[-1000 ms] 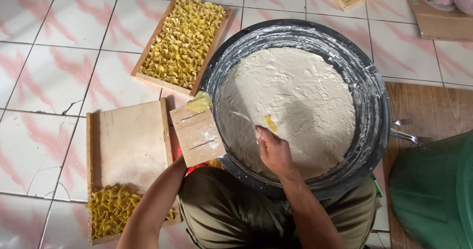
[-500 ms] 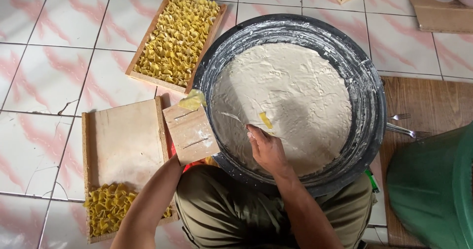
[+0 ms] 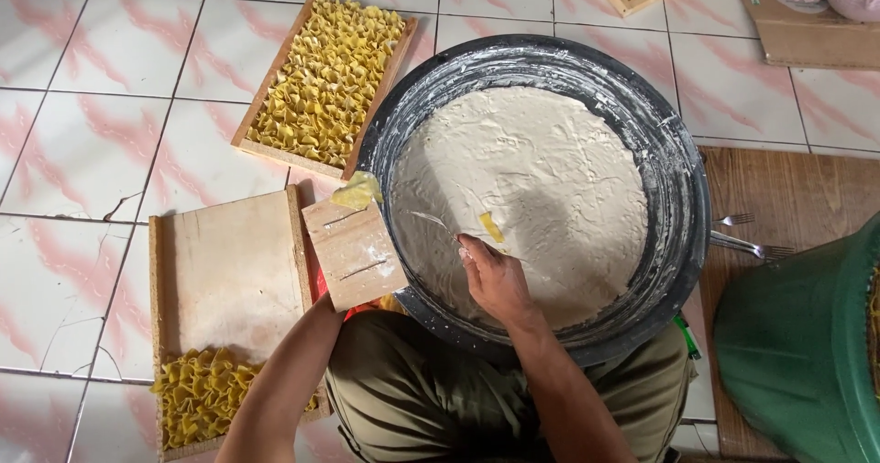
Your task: A person is manually preparing dumplings by taking small pieces of dough, adding filling with a fork, and folding them into shapes.
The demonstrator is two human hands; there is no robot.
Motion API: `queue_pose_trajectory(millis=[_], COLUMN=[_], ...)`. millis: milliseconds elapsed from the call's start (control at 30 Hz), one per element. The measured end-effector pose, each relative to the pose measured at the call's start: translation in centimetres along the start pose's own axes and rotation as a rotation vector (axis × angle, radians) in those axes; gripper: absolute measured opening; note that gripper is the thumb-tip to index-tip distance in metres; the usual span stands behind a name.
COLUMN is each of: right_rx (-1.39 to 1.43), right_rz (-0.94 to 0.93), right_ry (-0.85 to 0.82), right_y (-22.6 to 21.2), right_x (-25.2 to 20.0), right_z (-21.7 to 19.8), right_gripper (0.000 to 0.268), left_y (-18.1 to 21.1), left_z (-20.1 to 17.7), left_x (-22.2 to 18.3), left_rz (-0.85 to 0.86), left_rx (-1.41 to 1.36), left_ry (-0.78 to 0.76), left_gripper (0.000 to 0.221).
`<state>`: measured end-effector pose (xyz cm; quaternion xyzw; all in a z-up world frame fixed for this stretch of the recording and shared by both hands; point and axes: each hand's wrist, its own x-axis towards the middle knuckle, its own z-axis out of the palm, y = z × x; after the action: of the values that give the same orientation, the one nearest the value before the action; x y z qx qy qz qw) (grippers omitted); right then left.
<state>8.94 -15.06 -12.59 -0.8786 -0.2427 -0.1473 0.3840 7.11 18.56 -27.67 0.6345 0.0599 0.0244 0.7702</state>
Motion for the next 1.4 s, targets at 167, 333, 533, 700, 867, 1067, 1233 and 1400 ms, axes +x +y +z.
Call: queue_pose_trajectory(millis=[167,333,533,700,867,1067,1233,1400], right_rx=[0.014,0.04,0.015,-0.018,-0.035,-0.023,-0.028,0.034], right_rz=[0.014,0.027,0.001,-0.061,-0.046,-0.046,-0.032,0.007], right_ry=[-0.005,-0.002,-0.005,0.003,0.027,0.07,0.096,0.098], right_y=[0.0,0.0,0.8,0.4,0.5,1.4,1.6,1.1], right_x=[-0.1,-0.2,-0.2,0.1,-0.2,-0.7,-0.7,-0.5], right_z=[-0.2,-0.1,0.2,-0.1,0.1,0.5,0.1,-0.7], right_gripper=[0.026,0.026,0.025,0.032,0.029,0.028,0.025,0.024], left_y=[-2.6,-3.7,-5.3,4.4,17.9,22.7,26.2,15.6], left_z=[-1.7,-3.8,-6.9,-4.0,-1.8,0.3,8.0,6.6], left_x=[-0.5,-2.0,-3.8,-9.3,-12.1,-10.4,-6.4,-2.4], left_rz=[-0.025,-0.044,-0.047,-0.037,0.021,0.147,0.171,-0.091], left_rx=[-0.064,-0.118,-0.191,-0.127,-0.049,-0.148,-0.303,-0.218], left_ry=[0.047,0.103,0.187,0.36,0.474,0.581,0.438,0.363], left_gripper=[0.024,0.025,0.027,0.024,0.019,0.03,0.033,0.034])
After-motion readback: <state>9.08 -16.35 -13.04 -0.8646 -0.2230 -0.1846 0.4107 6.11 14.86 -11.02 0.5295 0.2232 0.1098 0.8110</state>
